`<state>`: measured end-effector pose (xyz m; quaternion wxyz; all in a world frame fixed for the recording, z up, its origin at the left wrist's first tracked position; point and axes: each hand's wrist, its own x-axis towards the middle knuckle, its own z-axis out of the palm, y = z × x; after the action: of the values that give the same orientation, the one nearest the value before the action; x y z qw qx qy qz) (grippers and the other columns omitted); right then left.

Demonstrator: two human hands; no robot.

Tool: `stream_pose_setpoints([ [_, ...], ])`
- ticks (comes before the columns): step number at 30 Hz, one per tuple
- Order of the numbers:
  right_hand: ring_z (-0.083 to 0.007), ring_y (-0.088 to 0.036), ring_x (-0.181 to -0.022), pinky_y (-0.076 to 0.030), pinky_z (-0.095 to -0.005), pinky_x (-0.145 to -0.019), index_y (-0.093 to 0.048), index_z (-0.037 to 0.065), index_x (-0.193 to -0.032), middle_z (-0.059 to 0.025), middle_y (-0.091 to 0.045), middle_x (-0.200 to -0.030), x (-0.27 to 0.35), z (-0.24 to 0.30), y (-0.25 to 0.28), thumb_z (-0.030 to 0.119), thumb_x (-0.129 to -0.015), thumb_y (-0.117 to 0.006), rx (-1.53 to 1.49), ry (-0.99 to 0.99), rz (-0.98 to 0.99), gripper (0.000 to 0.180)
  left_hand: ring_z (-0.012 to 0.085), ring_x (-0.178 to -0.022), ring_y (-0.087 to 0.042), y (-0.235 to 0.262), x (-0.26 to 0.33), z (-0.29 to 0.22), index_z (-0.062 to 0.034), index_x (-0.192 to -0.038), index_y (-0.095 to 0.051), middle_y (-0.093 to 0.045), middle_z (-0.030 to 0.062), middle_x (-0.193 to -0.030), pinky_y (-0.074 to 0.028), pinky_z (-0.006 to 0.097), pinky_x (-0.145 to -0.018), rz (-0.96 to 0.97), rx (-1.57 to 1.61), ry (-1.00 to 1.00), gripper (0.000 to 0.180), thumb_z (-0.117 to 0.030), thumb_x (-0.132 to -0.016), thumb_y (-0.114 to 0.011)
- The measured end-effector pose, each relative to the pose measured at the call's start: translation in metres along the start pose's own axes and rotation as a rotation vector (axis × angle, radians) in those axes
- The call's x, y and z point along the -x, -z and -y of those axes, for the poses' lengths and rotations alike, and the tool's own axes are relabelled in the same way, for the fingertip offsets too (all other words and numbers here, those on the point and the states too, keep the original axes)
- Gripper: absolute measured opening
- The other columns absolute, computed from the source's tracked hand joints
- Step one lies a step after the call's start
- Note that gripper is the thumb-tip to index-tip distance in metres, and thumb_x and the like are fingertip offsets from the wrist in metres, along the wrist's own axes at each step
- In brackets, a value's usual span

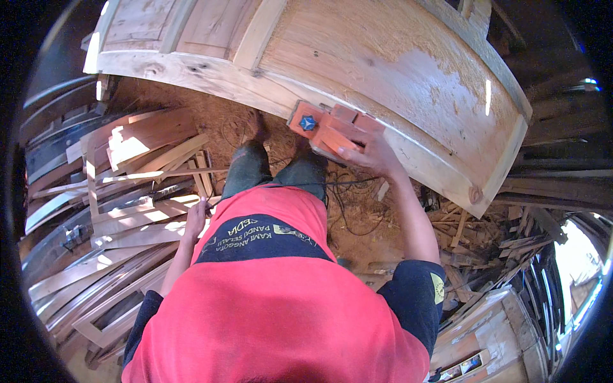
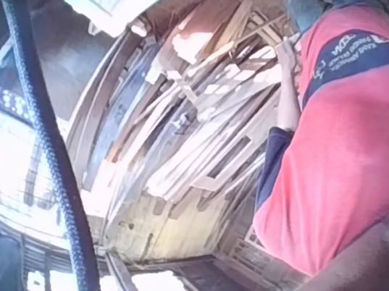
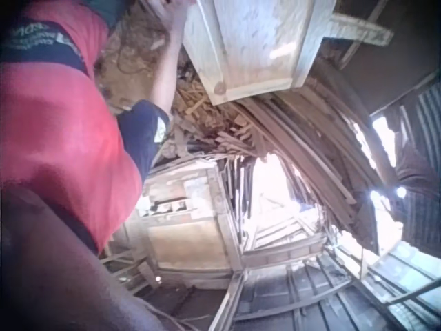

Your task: The person sands a wooden door using a power sander, moving the tool across the panels and edges by hand.

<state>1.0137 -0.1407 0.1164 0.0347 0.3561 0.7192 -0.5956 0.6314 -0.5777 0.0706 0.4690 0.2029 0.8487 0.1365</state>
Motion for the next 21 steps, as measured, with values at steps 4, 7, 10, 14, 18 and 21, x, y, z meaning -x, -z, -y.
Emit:
stream_pose_setpoints([
  [4, -0.0284, -0.068, -0.09, -0.051, -0.0377, -0.083, -0.064, 0.009, -0.124, -0.0166, -0.072, -0.102, -0.036, 0.028, -0.018, 0.046, -0.083, -0.066, 0.05, 0.128, -0.025, 0.055, 0.0232, -0.061, -0.06, 0.007, -0.003, 0.031, 0.0065, -0.081, -0.064, -0.062, 0.0151, -0.065, -0.047, 0.038, -0.063, -0.038, 0.022, 0.045, 0.064, -0.044, -0.105, -0.033],
  [7, -0.0176, -0.063, -0.09, -0.049, -0.0339, -0.085, -0.066, 0.0, -0.117, -0.0123, -0.071, -0.097, -0.063, 0.046, -0.033, 0.044, -0.086, -0.064, 0.081, 0.12, 0.005, 0.054, 0.0221, -0.057, -0.059, 0.011, -0.007, 0.052, 0.0065, -0.08, -0.064, -0.061, 0.0147, -0.062, -0.046, 0.038, -0.06, -0.075, 0.095, 0.077, 0.068, -0.047, -0.105, -0.031],
  [10, -0.0197, -0.064, -0.092, -0.049, -0.0341, -0.085, -0.066, 0.0, -0.117, -0.0156, -0.071, -0.101, -0.094, 0.065, -0.05, 0.045, -0.086, -0.064, 0.095, 0.116, 0.036, 0.055, 0.0215, -0.056, -0.06, 0.019, -0.011, 0.068, 0.0067, -0.078, -0.065, -0.06, 0.0147, -0.06, -0.047, 0.037, -0.059, -0.074, 0.06, 0.101, 0.072, -0.05, -0.104, -0.031],
  [14, -0.0217, -0.065, -0.093, -0.049, -0.0342, -0.085, -0.066, 0.0, -0.118, -0.0173, -0.07, -0.103, -0.132, 0.1, -0.07, 0.046, -0.087, -0.063, 0.109, 0.103, 0.059, 0.055, 0.0209, -0.057, -0.061, 0.032, -0.014, 0.076, 0.0063, -0.074, -0.064, -0.061, 0.0131, -0.059, -0.047, 0.036, -0.059, -0.101, 0.13, 0.164, 0.075, -0.055, -0.103, -0.03],
  [18, -0.0248, -0.066, -0.094, -0.049, -0.0351, -0.085, -0.064, 0.001, -0.12, -0.0175, -0.07, -0.102, -0.177, 0.124, -0.096, 0.047, -0.089, -0.061, 0.124, 0.132, 0.02, 0.056, 0.0203, -0.057, -0.06, 0.049, -0.021, 0.069, 0.0067, -0.081, -0.062, -0.062, 0.0126, -0.062, -0.048, 0.036, -0.06, -0.136, 0.159, 0.227, 0.073, -0.055, -0.103, -0.031],
  [21, -0.0317, -0.066, -0.096, -0.05, -0.0394, -0.085, -0.064, 0.005, -0.122, -0.0193, -0.07, -0.103, -0.208, 0.143, -0.118, 0.049, -0.088, -0.06, 0.157, 0.138, 0.024, 0.056, 0.0204, -0.058, -0.06, 0.06, -0.032, 0.099, 0.0056, -0.084, -0.062, -0.062, 0.013, -0.064, -0.049, 0.036, -0.063, -0.169, 0.212, 0.247, 0.07, -0.055, -0.103, -0.031],
])
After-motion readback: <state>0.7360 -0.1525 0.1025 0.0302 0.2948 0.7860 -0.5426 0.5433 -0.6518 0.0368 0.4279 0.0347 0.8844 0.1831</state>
